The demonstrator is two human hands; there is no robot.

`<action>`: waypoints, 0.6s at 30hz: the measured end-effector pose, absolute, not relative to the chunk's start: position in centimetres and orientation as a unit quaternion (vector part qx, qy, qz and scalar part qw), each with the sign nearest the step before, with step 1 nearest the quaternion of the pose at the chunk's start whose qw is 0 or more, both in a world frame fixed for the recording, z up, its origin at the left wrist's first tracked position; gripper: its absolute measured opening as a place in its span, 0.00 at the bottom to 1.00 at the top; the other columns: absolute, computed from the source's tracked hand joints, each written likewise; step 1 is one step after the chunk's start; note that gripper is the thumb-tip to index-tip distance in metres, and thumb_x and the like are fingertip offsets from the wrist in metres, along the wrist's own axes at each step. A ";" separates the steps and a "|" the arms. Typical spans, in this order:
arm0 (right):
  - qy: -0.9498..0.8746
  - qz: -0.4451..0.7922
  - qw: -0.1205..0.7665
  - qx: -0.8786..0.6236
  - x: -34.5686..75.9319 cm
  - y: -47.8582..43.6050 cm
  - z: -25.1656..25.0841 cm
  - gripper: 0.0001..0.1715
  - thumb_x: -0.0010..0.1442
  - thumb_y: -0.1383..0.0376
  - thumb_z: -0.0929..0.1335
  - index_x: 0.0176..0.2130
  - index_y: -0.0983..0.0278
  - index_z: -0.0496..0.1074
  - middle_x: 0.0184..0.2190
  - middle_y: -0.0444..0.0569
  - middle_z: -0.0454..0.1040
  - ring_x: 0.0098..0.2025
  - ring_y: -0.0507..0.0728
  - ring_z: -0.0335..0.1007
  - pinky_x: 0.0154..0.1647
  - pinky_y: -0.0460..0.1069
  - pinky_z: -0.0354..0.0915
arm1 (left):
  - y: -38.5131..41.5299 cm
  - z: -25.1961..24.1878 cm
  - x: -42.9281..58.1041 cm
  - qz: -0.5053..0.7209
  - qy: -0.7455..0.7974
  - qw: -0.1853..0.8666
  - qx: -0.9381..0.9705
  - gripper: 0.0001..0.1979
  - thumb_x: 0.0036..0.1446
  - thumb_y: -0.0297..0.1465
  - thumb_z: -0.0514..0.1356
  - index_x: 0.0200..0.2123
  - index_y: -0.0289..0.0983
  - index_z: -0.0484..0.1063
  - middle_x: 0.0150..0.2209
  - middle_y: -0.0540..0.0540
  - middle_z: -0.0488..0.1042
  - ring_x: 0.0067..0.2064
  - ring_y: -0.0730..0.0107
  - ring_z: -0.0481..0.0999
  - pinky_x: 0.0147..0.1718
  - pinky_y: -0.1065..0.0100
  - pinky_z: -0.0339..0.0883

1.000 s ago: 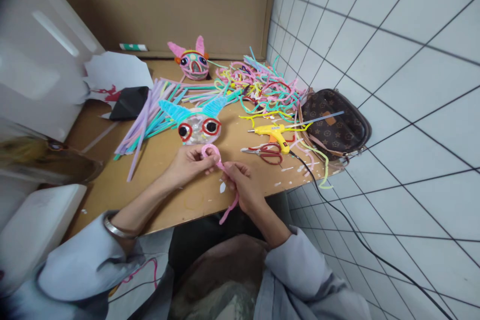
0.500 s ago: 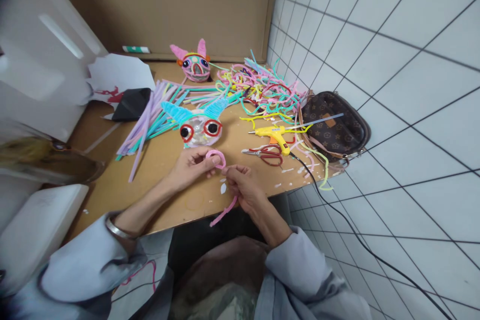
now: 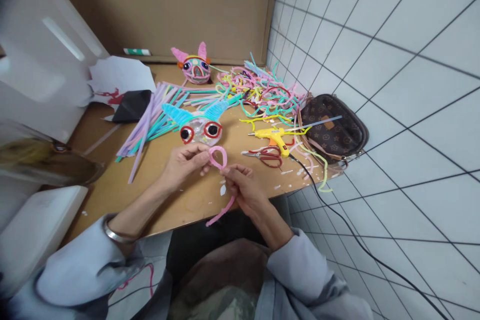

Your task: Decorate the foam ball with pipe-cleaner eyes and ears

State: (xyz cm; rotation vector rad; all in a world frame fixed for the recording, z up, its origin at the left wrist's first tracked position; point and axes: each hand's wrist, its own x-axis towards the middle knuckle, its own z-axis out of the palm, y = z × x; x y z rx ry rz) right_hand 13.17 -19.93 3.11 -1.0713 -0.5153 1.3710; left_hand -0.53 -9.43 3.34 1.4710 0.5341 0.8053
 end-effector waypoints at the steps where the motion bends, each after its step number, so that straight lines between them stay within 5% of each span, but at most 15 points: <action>1: -0.217 0.594 0.623 -0.459 13.2 -19.8 3.1 0.19 0.40 0.56 0.79 0.20 0.64 0.71 0.13 0.34 0.58 0.16 0.43 0.44 0.18 0.44 0.41 | -9.4 3.3 -0.4 0.346 0.223 0.641 0.648 0.24 0.47 0.51 0.71 0.33 0.34 0.78 0.25 0.49 0.76 0.23 0.76 0.70 0.25 0.73 0.65; 8: -0.247 0.562 0.628 -0.479 13.2 -19.6 3.0 0.25 0.41 0.50 0.79 0.19 0.64 0.69 0.14 0.38 0.64 0.19 0.46 0.54 0.21 0.44 0.49 | -9.5 3.2 -0.2 0.318 0.172 0.596 0.717 0.17 0.55 0.45 0.68 0.29 0.36 0.82 0.34 0.44 0.79 0.38 0.65 0.76 0.43 0.65 0.70; 18: -0.450 0.407 0.550 -0.574 13.1 -19.3 3.5 0.16 0.53 0.53 0.74 0.26 0.62 0.75 0.23 0.44 0.73 0.28 0.53 0.66 0.31 0.49 0.63 | -9.6 4.4 -1.3 0.344 0.209 0.605 0.687 0.10 0.53 0.35 0.63 0.26 0.34 0.75 0.27 0.48 0.75 0.32 0.71 0.73 0.34 0.70 0.66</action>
